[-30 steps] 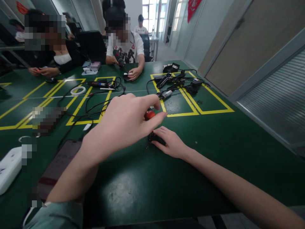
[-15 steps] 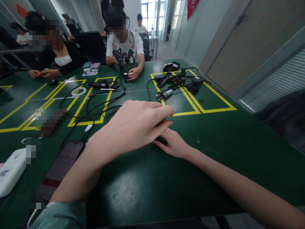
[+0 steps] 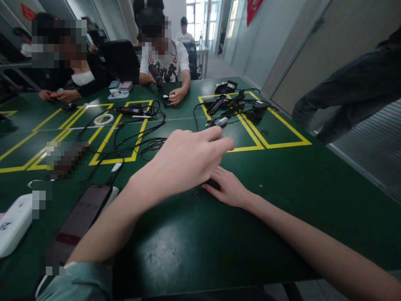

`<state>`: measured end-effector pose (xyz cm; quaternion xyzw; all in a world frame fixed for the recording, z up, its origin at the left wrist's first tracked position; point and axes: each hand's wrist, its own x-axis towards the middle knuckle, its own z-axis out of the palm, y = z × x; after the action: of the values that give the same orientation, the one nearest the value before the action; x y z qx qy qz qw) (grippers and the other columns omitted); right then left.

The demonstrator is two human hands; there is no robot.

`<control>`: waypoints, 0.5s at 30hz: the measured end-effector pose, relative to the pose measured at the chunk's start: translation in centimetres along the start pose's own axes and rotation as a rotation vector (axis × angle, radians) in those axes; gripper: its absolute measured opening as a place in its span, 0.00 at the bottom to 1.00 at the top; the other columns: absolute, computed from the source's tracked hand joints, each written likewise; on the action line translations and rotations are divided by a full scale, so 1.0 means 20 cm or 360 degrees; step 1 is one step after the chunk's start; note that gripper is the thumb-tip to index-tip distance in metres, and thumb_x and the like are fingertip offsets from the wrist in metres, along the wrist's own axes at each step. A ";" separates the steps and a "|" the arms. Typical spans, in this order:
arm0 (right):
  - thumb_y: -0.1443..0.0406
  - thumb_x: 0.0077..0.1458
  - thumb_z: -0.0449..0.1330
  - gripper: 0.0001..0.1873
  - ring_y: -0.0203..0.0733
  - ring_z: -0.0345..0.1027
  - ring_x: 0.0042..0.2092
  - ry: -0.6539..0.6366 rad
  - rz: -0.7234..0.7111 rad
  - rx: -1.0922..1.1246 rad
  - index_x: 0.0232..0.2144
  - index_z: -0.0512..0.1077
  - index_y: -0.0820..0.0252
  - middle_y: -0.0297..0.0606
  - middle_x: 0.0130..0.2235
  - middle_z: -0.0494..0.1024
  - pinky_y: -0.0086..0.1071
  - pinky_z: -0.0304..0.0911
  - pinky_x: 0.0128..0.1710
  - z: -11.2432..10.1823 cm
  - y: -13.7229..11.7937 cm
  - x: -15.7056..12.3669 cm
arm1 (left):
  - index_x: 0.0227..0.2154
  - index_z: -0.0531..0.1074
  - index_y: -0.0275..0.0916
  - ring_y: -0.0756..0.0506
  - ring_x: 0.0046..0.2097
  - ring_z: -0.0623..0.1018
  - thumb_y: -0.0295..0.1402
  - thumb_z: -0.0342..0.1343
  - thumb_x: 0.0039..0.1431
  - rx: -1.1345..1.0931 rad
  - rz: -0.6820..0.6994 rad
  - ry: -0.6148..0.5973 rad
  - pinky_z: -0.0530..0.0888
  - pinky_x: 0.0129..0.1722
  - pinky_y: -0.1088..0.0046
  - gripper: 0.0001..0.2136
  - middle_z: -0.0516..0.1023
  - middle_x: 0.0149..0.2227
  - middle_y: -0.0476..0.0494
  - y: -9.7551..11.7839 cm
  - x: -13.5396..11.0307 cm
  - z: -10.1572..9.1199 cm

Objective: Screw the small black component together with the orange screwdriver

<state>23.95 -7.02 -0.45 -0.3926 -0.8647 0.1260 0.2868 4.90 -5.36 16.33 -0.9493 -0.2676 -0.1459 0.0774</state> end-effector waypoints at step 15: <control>0.60 0.66 0.59 0.12 0.55 0.75 0.48 0.0010 0.0003 -0.0012 0.48 0.75 0.60 0.48 0.45 0.82 0.49 0.74 0.47 0.00 0.00 0.00 | 0.42 0.78 0.37 0.44 0.39 0.76 0.30 0.50 0.64 0.0037 0.0064 0.0037 0.69 0.37 0.69 0.11 0.77 0.42 0.40 -0.02 0.01 0.02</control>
<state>23.99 -6.94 -0.48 -0.3950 -0.8639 0.1218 0.2879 4.82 -4.82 16.11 -0.9517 -0.2491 -0.1523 0.0947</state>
